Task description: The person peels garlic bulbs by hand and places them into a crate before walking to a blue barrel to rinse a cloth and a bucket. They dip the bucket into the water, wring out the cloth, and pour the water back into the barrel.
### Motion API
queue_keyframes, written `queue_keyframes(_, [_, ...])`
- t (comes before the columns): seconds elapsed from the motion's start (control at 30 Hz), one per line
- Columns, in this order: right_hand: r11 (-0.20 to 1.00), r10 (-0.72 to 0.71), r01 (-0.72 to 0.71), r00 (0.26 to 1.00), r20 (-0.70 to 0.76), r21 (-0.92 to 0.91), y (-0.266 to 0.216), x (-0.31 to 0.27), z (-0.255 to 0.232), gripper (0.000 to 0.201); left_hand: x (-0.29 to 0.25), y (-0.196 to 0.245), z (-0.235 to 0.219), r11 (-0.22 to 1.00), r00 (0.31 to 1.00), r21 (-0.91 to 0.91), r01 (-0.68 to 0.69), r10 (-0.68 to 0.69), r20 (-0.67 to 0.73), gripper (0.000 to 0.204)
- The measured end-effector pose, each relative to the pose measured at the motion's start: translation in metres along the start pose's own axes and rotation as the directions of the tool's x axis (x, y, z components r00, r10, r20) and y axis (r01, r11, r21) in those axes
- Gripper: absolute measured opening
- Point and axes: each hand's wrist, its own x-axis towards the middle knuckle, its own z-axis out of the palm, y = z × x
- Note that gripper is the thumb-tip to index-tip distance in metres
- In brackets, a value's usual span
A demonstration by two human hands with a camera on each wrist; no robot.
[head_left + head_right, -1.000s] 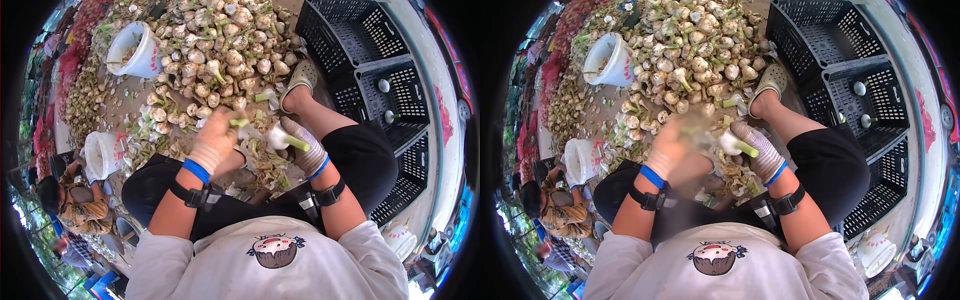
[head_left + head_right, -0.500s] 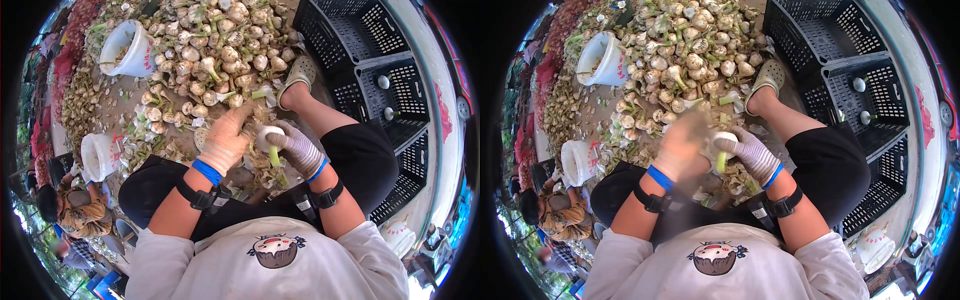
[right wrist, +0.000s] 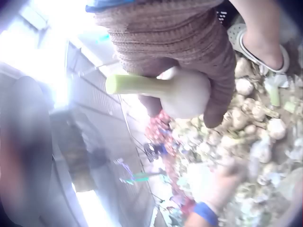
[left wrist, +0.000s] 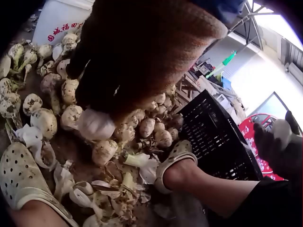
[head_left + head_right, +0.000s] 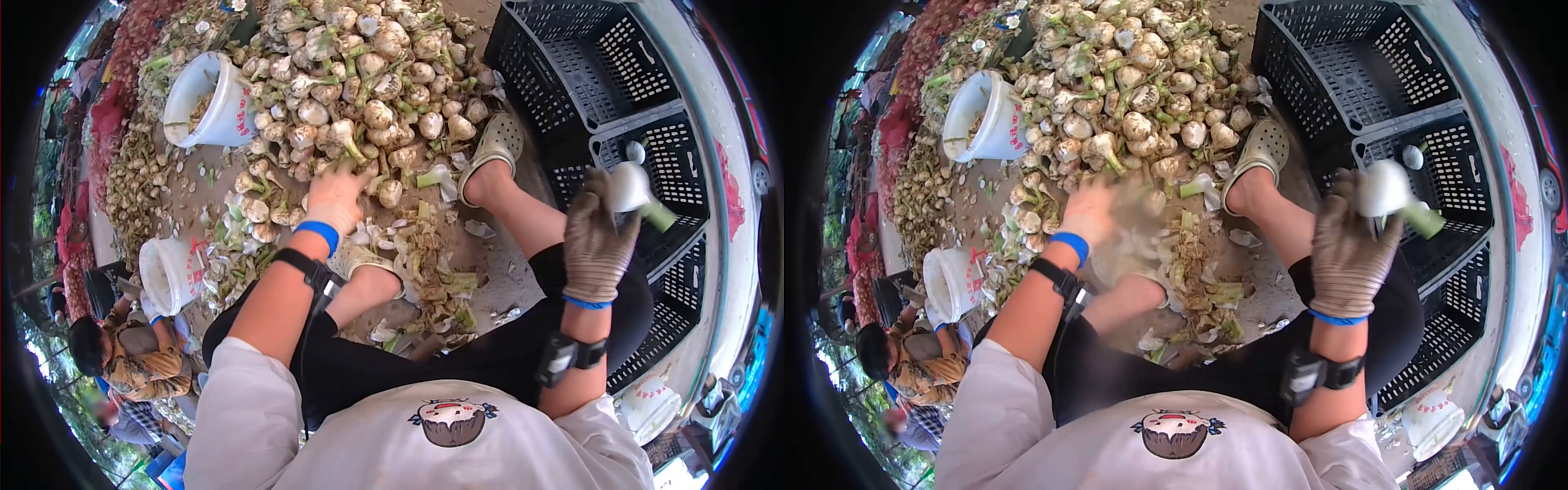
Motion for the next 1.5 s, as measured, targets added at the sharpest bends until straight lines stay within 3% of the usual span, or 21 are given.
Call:
queue_keyframes(0.1, [0.946, -0.088, -0.013, 0.952, -0.293, -0.325, 0.000, -0.003, -0.020, 0.051, 0.045, -0.016, 0.025, 0.968, 0.971, 0.220, -0.117, 0.158, -0.180, 0.032])
queue_keyframes(0.17, [0.904, 0.127, -0.278, 0.900, -0.417, -0.326, 0.016, 0.005, -0.038, 0.048, 0.070, -0.020, 0.032, 0.933, 0.961, 0.336, -0.126, 0.199, -0.192, 0.028])
queue_keyframes(0.3, [0.571, 0.057, -0.449, 0.857, -0.513, -0.687, 0.051, 0.004, -0.047, 0.042, 0.069, -0.001, -0.006, 0.977, 0.994, 0.183, -0.107, 0.098, 0.058, 0.029])
queue_keyframes(0.37, [0.486, 0.108, -0.421, 0.899, -0.425, -0.766, 0.072, -0.006, -0.041, 0.037, 0.044, 0.015, -0.022, 0.894, 0.980, -0.442, 0.078, -0.150, -0.129, 0.024])
queue_keyframes(0.43, [-0.061, 0.221, -0.206, 0.951, -0.215, -0.977, 0.091, -0.015, -0.044, 0.039, 0.036, 0.016, -0.013, 0.842, 0.970, -0.525, 0.125, -0.214, -0.111, 0.027])
queue_keyframes(0.5, [-0.107, 0.244, -0.231, 0.937, -0.251, -0.967, 0.093, -0.019, -0.040, 0.040, 0.028, 0.012, -0.011, 0.926, 0.904, -0.365, 0.092, -0.231, -0.359, 0.034])
queue_keyframes(0.53, [-0.158, 0.260, -0.262, 0.919, -0.296, -0.952, 0.094, -0.022, -0.038, 0.040, 0.030, -0.001, -0.010, 0.785, 0.930, -0.572, 0.238, -0.355, -0.099, 0.043])
queue_keyframes(0.63, [-0.050, 0.264, -0.335, 0.904, -0.336, -0.941, 0.092, -0.027, -0.024, 0.040, 0.030, -0.008, -0.021, 0.815, 0.877, -0.360, 0.454, -0.481, 0.016, 0.053])
queue_keyframes(0.7, [-0.069, 0.274, -0.290, 0.915, -0.297, -0.955, 0.093, -0.030, -0.033, 0.038, 0.030, -0.017, -0.008, 0.904, 0.898, -0.207, 0.375, -0.409, -0.161, 0.059])
queue_keyframes(0.77, [-0.153, 0.308, -0.295, 0.892, -0.329, -0.943, 0.096, -0.031, -0.039, 0.036, 0.043, -0.027, -0.003, 0.972, 0.963, 0.039, 0.234, -0.225, -0.150, 0.061])
queue_keyframes(0.9, [-0.219, 0.295, -0.303, 0.885, -0.359, -0.927, 0.098, -0.022, -0.038, 0.035, 0.077, -0.031, 0.000, 0.965, 0.966, -0.071, 0.252, -0.256, -0.041, 0.059])
queue_keyframes(0.93, [-0.215, 0.303, -0.455, 0.810, -0.501, -0.864, 0.095, -0.020, -0.028, 0.033, 0.082, -0.033, 0.000, 0.979, 0.977, -0.014, 0.205, -0.206, -0.058, 0.049])
queue_keyframes(1.03, [-0.192, 0.270, -0.510, 0.794, -0.545, -0.838, 0.094, -0.017, -0.045, 0.036, 0.090, -0.053, 0.010, 0.995, 0.993, -0.065, 0.080, -0.086, -0.086, 0.043])
queue_keyframes(1.1, [-0.178, 0.256, -0.432, 0.847, -0.466, -0.884, 0.095, -0.015, -0.049, 0.042, 0.081, -0.045, 0.003, 0.982, 0.988, -0.179, 0.065, -0.089, -0.130, 0.040])
queue_keyframes(1.13, [-0.160, 0.240, -0.348, 0.894, -0.378, -0.924, 0.096, -0.015, -0.050, 0.047, 0.065, -0.026, -0.017, 0.794, 0.992, -0.600, 0.101, -0.127, -0.001, 0.037])
queue_keyframes(1.17, [-0.160, 0.237, -0.354, 0.892, -0.384, -0.921, 0.100, -0.017, -0.045, 0.047, 0.048, -0.008, -0.027, 0.434, 0.985, -0.885, 0.167, -0.105, 0.134, 0.036])
queue_keyframes(1.27, [-0.488, 0.153, 0.212, 0.976, 0.156, -0.847, 0.108, -0.017, -0.028, 0.076, 0.001, 0.035, -0.026, -0.144, 0.966, -0.983, 0.113, 0.248, 0.075, 0.043])
queue_keyframes(1.3, [-0.482, 0.160, 0.219, 0.974, 0.161, -0.848, 0.107, -0.019, -0.028, 0.076, -0.015, 0.053, -0.037, -0.352, 0.943, -0.924, 0.150, 0.332, 0.026, 0.046])
queue_keyframes(1.37, [-0.444, 0.295, 0.202, 0.953, 0.070, -0.873, 0.102, -0.022, -0.032, 0.083, -0.021, 0.066, -0.018, -0.062, 0.851, -0.878, -0.474, 0.226, -0.475, 0.050])
queue_keyframes(1.4, [-0.334, 0.272, 0.244, 0.950, 0.154, -0.911, 0.101, -0.024, -0.038, 0.073, -0.023, 0.066, -0.015, -0.427, 0.982, -0.887, -0.177, -0.013, -0.190, 0.048])
queue_keyframes(1.5, [-0.233, 0.222, 0.167, 0.968, 0.115, -0.958, 0.103, -0.037, -0.036, 0.067, -0.038, 0.060, -0.019, -0.746, 0.931, -0.634, 0.201, -0.056, 0.361, 0.056])
